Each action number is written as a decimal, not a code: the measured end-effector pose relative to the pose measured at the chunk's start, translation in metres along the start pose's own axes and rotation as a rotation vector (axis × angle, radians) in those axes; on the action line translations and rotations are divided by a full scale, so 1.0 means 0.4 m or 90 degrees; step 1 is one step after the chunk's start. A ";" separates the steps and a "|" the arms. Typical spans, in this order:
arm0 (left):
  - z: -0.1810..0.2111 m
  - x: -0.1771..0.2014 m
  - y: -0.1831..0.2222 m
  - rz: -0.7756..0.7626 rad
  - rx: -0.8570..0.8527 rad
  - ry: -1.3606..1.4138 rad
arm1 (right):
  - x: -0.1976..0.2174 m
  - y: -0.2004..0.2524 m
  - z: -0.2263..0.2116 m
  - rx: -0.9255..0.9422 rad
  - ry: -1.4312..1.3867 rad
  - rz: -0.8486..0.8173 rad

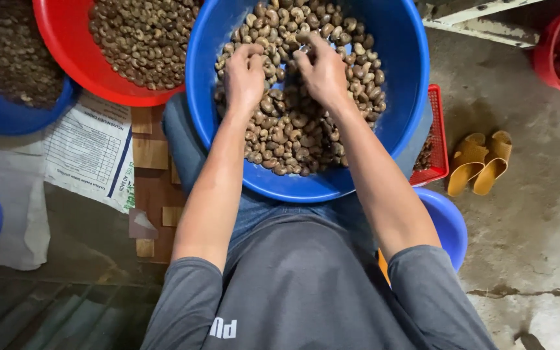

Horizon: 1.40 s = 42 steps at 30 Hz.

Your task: The person sits with a blue basin of cashew nuts on their lap and sorts through them by hand. They pick up handfuls of nuts, sift them, and occasionally transfer some to a red basket or another blue basin nearby.

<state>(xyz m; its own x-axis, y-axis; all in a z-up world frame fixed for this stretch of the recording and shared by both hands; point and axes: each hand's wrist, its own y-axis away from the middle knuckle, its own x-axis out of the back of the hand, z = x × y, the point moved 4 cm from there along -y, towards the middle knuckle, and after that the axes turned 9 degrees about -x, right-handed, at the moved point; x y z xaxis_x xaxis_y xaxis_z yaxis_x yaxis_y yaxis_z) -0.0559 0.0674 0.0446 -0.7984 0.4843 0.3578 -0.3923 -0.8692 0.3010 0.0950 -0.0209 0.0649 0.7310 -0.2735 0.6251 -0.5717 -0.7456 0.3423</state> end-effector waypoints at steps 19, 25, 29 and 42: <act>-0.080 -0.083 -0.019 -0.185 0.004 -0.164 | 0.043 0.017 0.117 -0.177 -0.679 -0.141; -0.055 -0.088 0.001 -0.245 0.017 -0.153 | 0.065 0.020 0.116 -0.307 -0.682 0.000; -0.049 -0.079 0.010 -0.266 0.027 -0.184 | 0.042 -0.002 0.058 -0.119 -0.287 -0.027; -0.028 -0.065 0.038 -0.273 -0.148 -0.322 | -0.110 -0.104 0.105 0.267 0.400 0.142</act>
<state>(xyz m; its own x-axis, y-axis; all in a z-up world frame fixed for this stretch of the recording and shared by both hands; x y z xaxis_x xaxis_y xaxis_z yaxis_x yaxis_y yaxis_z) -0.0462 0.0404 0.0299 -0.2632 0.7266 0.6346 -0.7578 -0.5628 0.3302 0.1024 -0.0033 -0.0064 0.1967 -0.1421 0.9701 -0.4007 -0.9147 -0.0528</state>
